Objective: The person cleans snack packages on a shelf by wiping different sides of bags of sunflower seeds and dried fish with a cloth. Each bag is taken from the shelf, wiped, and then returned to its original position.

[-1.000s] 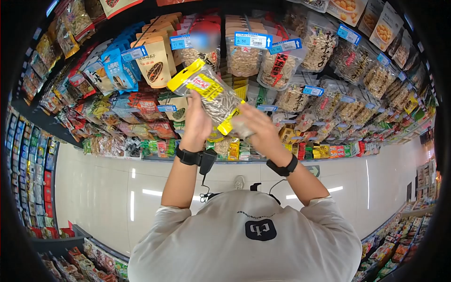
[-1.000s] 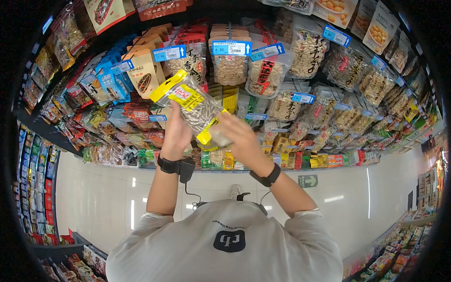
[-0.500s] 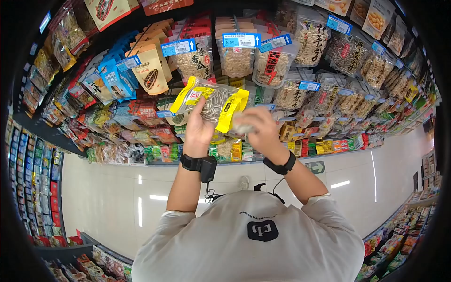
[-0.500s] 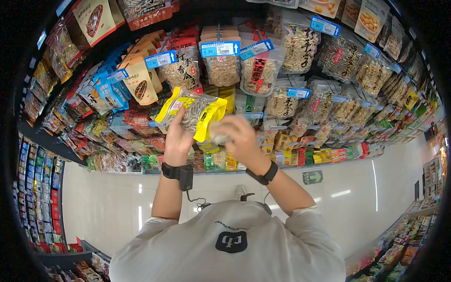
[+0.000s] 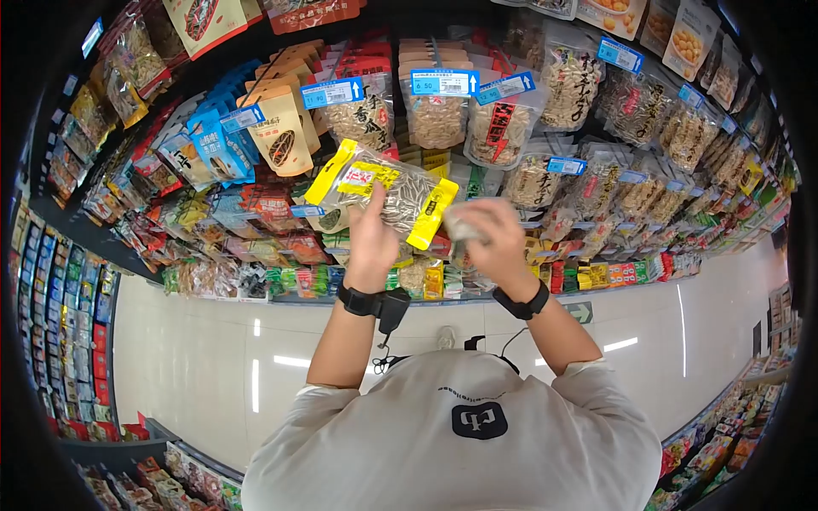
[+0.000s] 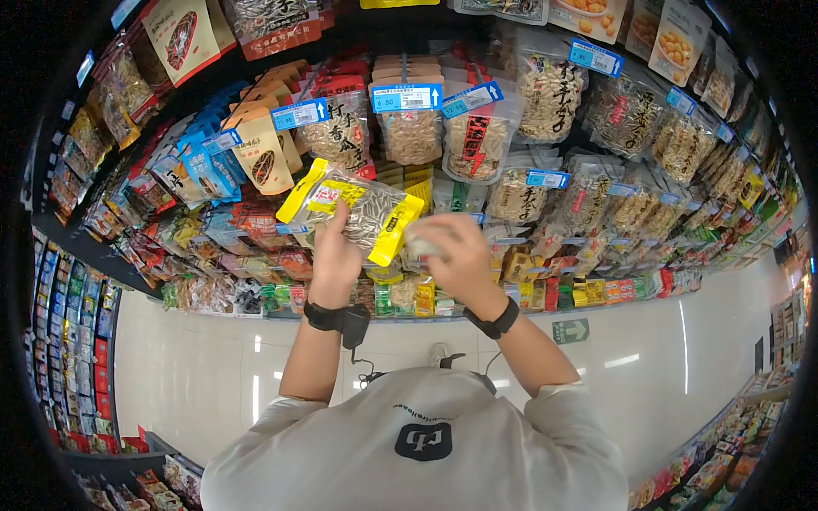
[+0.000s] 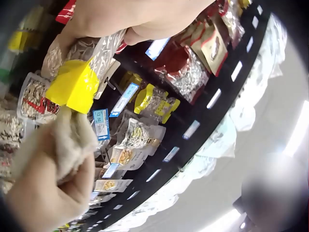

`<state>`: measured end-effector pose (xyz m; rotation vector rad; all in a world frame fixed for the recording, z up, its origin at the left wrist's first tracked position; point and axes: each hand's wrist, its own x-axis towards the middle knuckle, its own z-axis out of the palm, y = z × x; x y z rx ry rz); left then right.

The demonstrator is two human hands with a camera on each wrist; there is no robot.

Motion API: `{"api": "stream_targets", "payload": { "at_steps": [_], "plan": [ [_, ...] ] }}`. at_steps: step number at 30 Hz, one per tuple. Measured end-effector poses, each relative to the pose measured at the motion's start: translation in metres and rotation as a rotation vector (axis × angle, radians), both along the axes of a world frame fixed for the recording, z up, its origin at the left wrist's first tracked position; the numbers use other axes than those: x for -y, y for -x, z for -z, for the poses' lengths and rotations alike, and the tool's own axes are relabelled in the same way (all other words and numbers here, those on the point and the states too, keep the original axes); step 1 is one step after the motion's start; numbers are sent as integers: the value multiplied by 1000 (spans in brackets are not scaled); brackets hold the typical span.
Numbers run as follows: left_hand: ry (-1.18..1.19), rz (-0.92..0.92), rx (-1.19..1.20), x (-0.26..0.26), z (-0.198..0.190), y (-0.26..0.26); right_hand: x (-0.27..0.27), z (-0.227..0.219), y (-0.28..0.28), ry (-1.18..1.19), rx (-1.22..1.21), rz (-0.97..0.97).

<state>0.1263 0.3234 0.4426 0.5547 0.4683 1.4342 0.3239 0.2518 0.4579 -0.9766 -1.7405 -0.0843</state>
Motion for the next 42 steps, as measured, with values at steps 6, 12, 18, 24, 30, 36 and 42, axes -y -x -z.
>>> {"api": "stream_targets", "payload": {
  "at_steps": [6, 12, 18, 24, 30, 36, 42],
  "plan": [
    [-80, -111, -178, 20, -10, -30, -12, 2, 12, 182, -53, -18],
    [-210, 273, -79, 27, -19, -26, -12, 0, 15, 589, -284, -171],
    [-209, -132, -753, 6, 14, -10, -18, 18, -13, 782, -892, -577],
    [-161, 356, -184, 13, 19, -3, -19, 33, -17, 865, -858, -532],
    [-194, 164, -504, 23, 18, -21, -22, 4, -7, 536, -895, -278],
    [-301, 192, -565, 38, 13, -32, -43, -14, -9, -4, 245, 144],
    [-292, 237, -624, 37, 22, -28, -35, -27, 2, 83, 212, -18]
  ]
}}
